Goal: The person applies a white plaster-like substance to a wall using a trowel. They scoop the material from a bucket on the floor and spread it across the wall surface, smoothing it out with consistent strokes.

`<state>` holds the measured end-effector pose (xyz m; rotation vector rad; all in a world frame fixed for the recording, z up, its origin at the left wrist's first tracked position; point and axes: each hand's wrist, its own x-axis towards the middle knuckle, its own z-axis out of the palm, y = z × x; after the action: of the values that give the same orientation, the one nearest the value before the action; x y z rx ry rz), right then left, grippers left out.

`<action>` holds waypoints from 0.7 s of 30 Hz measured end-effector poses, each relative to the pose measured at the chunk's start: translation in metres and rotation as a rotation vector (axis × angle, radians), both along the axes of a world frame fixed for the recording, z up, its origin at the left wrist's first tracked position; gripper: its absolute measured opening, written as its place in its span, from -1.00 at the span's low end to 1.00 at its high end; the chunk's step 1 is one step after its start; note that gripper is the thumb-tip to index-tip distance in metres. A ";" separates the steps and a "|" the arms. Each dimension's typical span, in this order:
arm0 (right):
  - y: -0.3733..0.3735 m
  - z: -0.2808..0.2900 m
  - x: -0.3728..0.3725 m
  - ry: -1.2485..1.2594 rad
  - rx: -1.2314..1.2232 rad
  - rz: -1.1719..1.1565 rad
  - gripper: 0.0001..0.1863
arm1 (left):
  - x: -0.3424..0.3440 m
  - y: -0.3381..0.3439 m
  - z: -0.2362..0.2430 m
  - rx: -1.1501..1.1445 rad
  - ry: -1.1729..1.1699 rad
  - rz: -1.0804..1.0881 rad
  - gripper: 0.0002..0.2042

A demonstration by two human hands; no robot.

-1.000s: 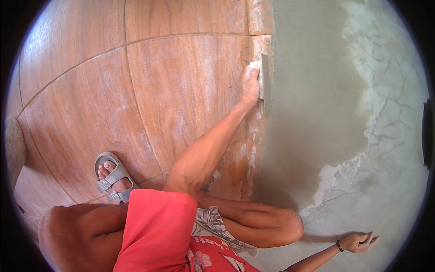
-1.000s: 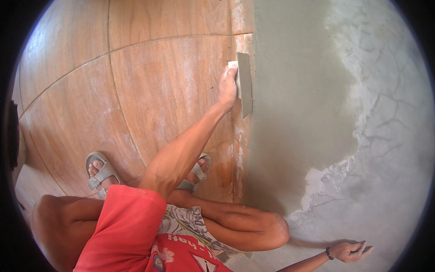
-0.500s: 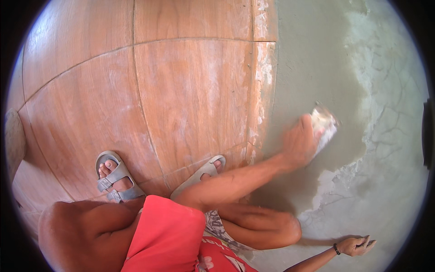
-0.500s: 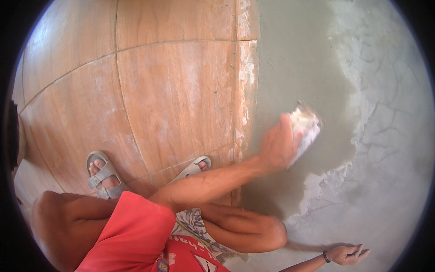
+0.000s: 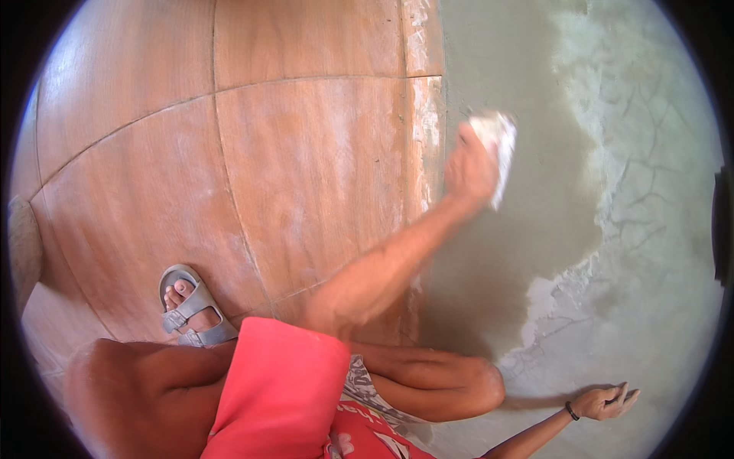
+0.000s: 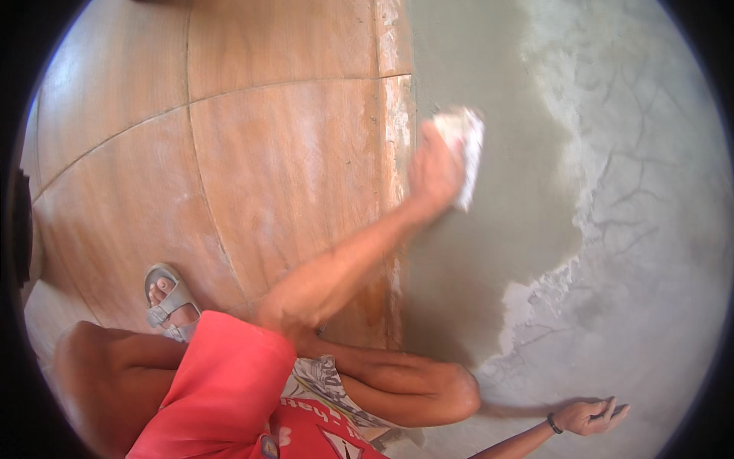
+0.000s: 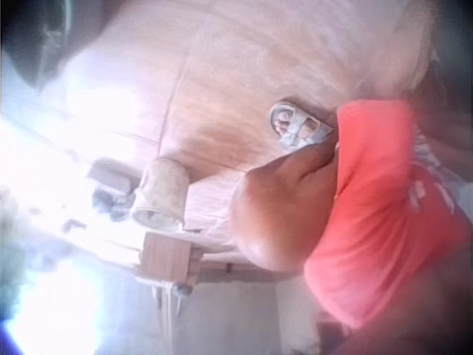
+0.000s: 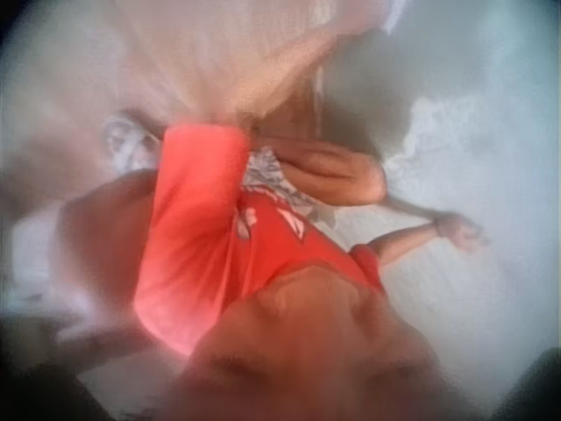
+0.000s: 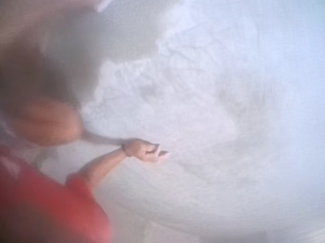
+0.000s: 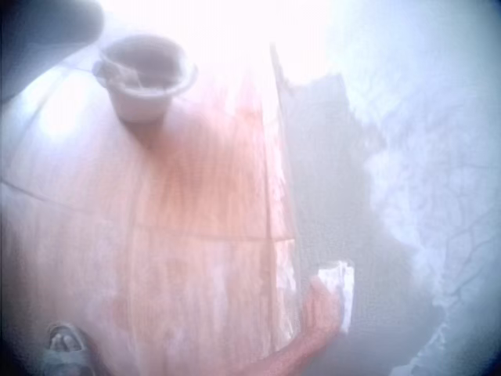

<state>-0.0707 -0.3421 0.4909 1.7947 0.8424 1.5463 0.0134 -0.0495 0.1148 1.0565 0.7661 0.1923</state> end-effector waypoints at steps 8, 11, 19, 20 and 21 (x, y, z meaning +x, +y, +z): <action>-0.002 -0.001 -0.001 -0.012 0.002 -0.044 -0.82 | -0.086 -0.092 0.042 -0.011 -0.447 -0.021 -0.59; -0.002 -0.002 -0.001 -0.031 0.028 -0.099 -0.82 | -0.064 -0.049 0.004 -0.444 -0.473 0.118 -0.57; -0.007 0.002 0.003 0.021 0.088 0.000 -0.81 | -0.073 0.021 -0.068 -1.206 -0.811 0.247 -0.65; -0.007 0.001 0.003 0.026 0.095 0.001 -0.81 | -0.074 0.026 -0.070 -1.240 -0.868 0.246 -0.67; -0.006 0.000 0.003 0.031 0.104 0.003 -0.81 | -0.075 0.031 -0.071 -1.147 -0.797 0.295 -0.67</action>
<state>-0.0677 -0.3486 0.4906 1.8962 0.7930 1.5939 -0.0615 -0.0182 0.0436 -0.2531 0.1883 0.3362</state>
